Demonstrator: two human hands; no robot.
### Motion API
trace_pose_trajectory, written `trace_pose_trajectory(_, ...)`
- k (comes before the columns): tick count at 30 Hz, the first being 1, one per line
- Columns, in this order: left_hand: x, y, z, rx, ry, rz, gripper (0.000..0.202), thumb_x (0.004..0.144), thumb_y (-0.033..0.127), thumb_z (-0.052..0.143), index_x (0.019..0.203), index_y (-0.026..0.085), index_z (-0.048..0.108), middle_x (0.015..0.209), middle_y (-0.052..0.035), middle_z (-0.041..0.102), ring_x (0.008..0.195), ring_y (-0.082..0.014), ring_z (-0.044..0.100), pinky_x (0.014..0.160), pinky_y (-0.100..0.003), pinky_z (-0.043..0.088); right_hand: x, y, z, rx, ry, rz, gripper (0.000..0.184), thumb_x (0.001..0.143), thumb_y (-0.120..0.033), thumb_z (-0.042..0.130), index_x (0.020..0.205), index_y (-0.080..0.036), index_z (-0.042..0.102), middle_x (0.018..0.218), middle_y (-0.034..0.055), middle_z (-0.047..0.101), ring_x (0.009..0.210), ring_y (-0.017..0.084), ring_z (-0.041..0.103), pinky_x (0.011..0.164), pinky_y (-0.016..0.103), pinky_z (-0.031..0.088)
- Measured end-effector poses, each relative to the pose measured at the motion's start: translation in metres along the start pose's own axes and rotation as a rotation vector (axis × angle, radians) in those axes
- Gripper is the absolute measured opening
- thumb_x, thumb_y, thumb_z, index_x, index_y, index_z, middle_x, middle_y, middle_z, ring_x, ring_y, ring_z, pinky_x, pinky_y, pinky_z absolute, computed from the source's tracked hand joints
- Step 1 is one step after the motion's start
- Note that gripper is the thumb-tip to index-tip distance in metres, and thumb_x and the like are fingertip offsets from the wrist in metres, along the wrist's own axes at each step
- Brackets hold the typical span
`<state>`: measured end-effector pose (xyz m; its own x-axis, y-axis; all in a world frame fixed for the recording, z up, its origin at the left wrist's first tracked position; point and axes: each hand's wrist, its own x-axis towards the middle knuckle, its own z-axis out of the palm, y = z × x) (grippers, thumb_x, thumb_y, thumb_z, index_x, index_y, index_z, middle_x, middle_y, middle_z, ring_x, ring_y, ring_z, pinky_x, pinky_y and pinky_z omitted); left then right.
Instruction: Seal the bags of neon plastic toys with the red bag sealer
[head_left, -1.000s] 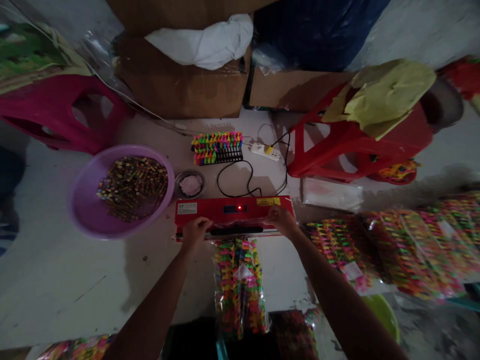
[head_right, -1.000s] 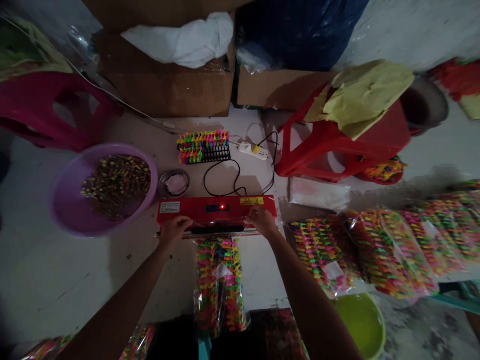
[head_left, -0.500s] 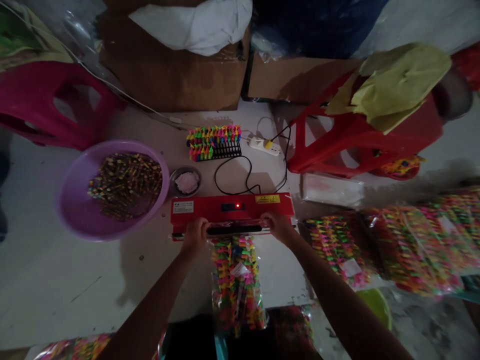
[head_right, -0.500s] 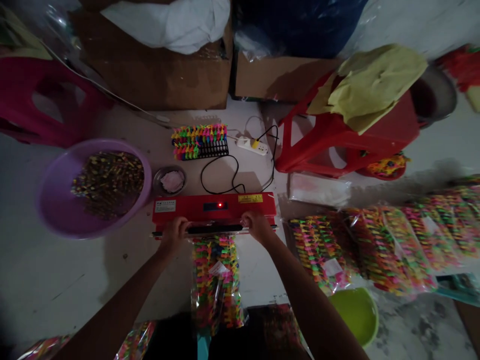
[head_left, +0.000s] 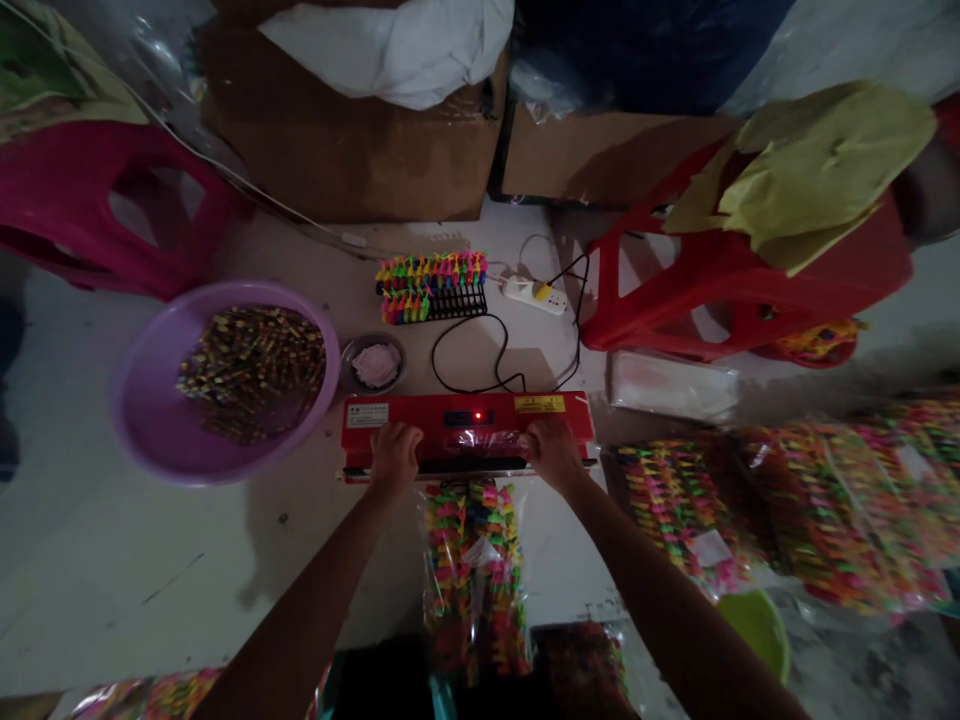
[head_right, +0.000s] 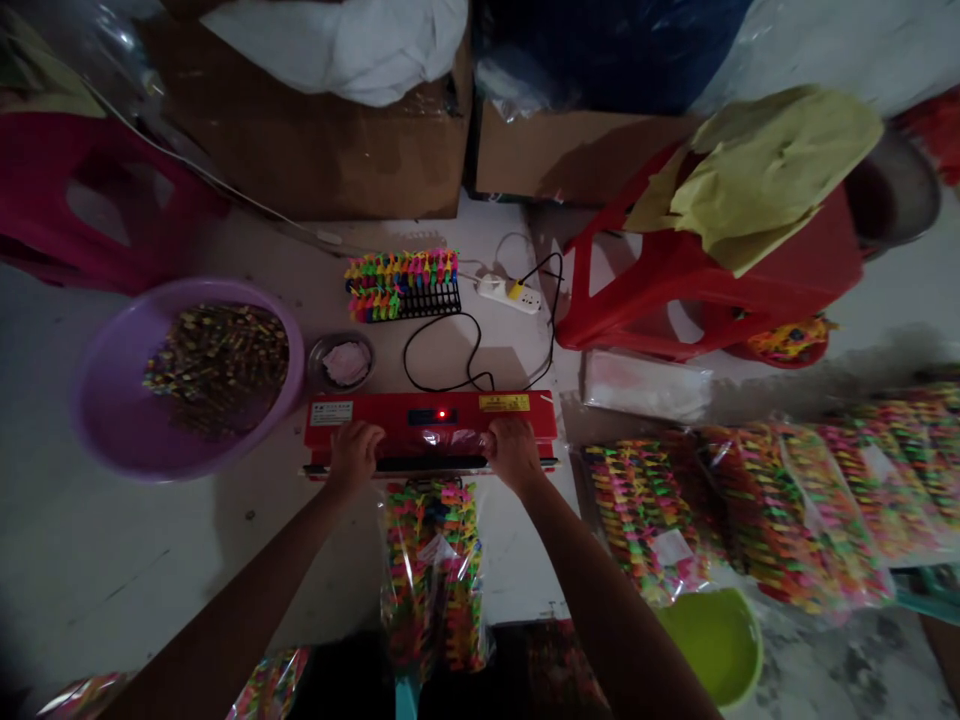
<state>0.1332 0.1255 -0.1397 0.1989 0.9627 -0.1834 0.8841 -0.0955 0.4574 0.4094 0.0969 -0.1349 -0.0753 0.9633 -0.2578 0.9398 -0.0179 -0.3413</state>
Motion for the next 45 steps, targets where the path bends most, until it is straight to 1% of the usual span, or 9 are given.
trace_pose_trajectory(3, -0.010, -0.002, 0.012, 0.032, 0.099, 0.012, 0.021, 0.086, 0.018, 0.044, 0.077, 0.022, 0.063, 0.085, -0.0066, 0.063, 0.085, -0.0222, 0.051, 0.078, -0.036, 0.035, -0.011, 0.003, 0.016, -0.021, 0.154, -0.085, 0.020, 0.086, -0.019, 0.041, 0.072, -0.020, 0.055, 0.069, 0.0044, 0.057, 0.074, 0.020, 0.049, 0.074, 0.033, 0.033)
trace_pose_trajectory(8, -0.026, -0.005, 0.018, 0.011, 0.239, 0.063, 0.023, 0.089, 0.023, 0.041, 0.077, 0.019, 0.060, 0.109, -0.0101, 0.058, 0.098, -0.0237, 0.048, 0.086, -0.040, 0.034, -0.028, 0.002, 0.033, 0.021, 0.250, -0.079, 0.015, 0.085, -0.014, 0.042, 0.075, -0.019, 0.053, 0.075, 0.0048, 0.056, 0.077, 0.021, 0.045, 0.073, 0.034, 0.032)
trace_pose_trajectory(14, -0.033, -0.005, 0.023, -0.046, 0.289, 0.078, 0.025, 0.090, 0.026, 0.039, 0.076, 0.018, 0.058, 0.119, -0.0119, 0.052, 0.113, -0.0250, 0.044, 0.097, -0.046, 0.032, -0.038, -0.001, 0.047, 0.056, 0.366, -0.009, 0.016, 0.086, -0.016, 0.040, 0.077, -0.020, 0.053, 0.077, 0.0051, 0.054, 0.086, 0.023, 0.047, 0.079, 0.039, 0.035)
trace_pose_trajectory(19, -0.030, 0.000, 0.038, 0.020, 0.362, -0.080, 0.021, 0.090, 0.029, 0.041, 0.093, 0.017, 0.058, 0.132, -0.0151, 0.044, 0.127, -0.0279, 0.034, 0.105, -0.053, 0.021, -0.037, -0.003, 0.055, 0.005, 0.469, -0.061, 0.015, 0.083, -0.014, 0.045, 0.086, -0.021, 0.058, 0.102, 0.0085, 0.058, 0.107, 0.024, 0.046, 0.097, 0.048, 0.031)
trace_pose_trajectory(23, -0.027, 0.003, 0.047, 0.043, 0.315, -0.150, 0.034, 0.087, 0.031, 0.046, 0.117, 0.017, 0.054, 0.137, -0.0183, 0.040, 0.132, -0.0315, 0.027, 0.106, -0.061, 0.015, -0.038, 0.001, 0.058, 0.021, 0.384, -0.109, 0.035, 0.079, -0.010, 0.045, 0.108, -0.024, 0.057, 0.123, 0.0078, 0.053, 0.121, 0.025, 0.041, 0.105, 0.051, 0.026)
trace_pose_trajectory(31, -0.027, 0.002, 0.044, 0.060, 0.257, -0.130, 0.034, 0.087, 0.027, 0.047, 0.119, 0.021, 0.056, 0.134, -0.0150, 0.046, 0.132, -0.0313, 0.029, 0.108, -0.063, 0.010, -0.035, 0.001, 0.050, -0.021, 0.343, -0.160, 0.047, 0.075, -0.005, 0.044, 0.117, -0.024, 0.053, 0.127, 0.0074, 0.052, 0.125, 0.025, 0.038, 0.106, 0.054, 0.028)
trace_pose_trajectory(37, -0.024, 0.003, 0.047, 0.059, 0.270, -0.132, 0.036, 0.088, 0.028, 0.045, 0.122, 0.020, 0.054, 0.136, -0.0152, 0.045, 0.132, -0.0312, 0.030, 0.108, -0.063, 0.007, -0.034, -0.002, 0.051, 0.008, 0.336, -0.151, 0.042, 0.078, -0.007, 0.043, 0.115, -0.024, 0.055, 0.127, 0.0079, 0.053, 0.124, 0.024, 0.038, 0.107, 0.053, 0.027)
trace_pose_trajectory(41, -0.017, 0.010, 0.034, 0.021, 0.280, -0.142, 0.039, 0.088, 0.030, 0.043, 0.125, 0.019, 0.051, 0.137, -0.0156, 0.043, 0.132, -0.0313, 0.029, 0.108, -0.062, 0.009, -0.027, 0.000, 0.041, 0.104, 0.365, -0.147, 0.020, 0.083, -0.014, 0.044, 0.093, -0.023, 0.059, 0.118, 0.0070, 0.057, 0.118, 0.023, 0.042, 0.106, 0.051, 0.028)
trace_pose_trajectory(45, -0.037, 0.027, -0.006, -0.183, 0.378, -0.096, 0.051, 0.087, 0.039, 0.044, 0.133, 0.017, 0.039, 0.144, -0.0173, 0.030, 0.135, -0.0294, 0.025, 0.110, -0.053, 0.022, -0.023, -0.016, 0.002, 0.299, 0.479, 0.024, 0.024, 0.088, -0.017, 0.033, 0.087, -0.022, 0.057, 0.094, 0.0079, 0.062, 0.098, 0.022, 0.055, 0.096, 0.047, 0.039)
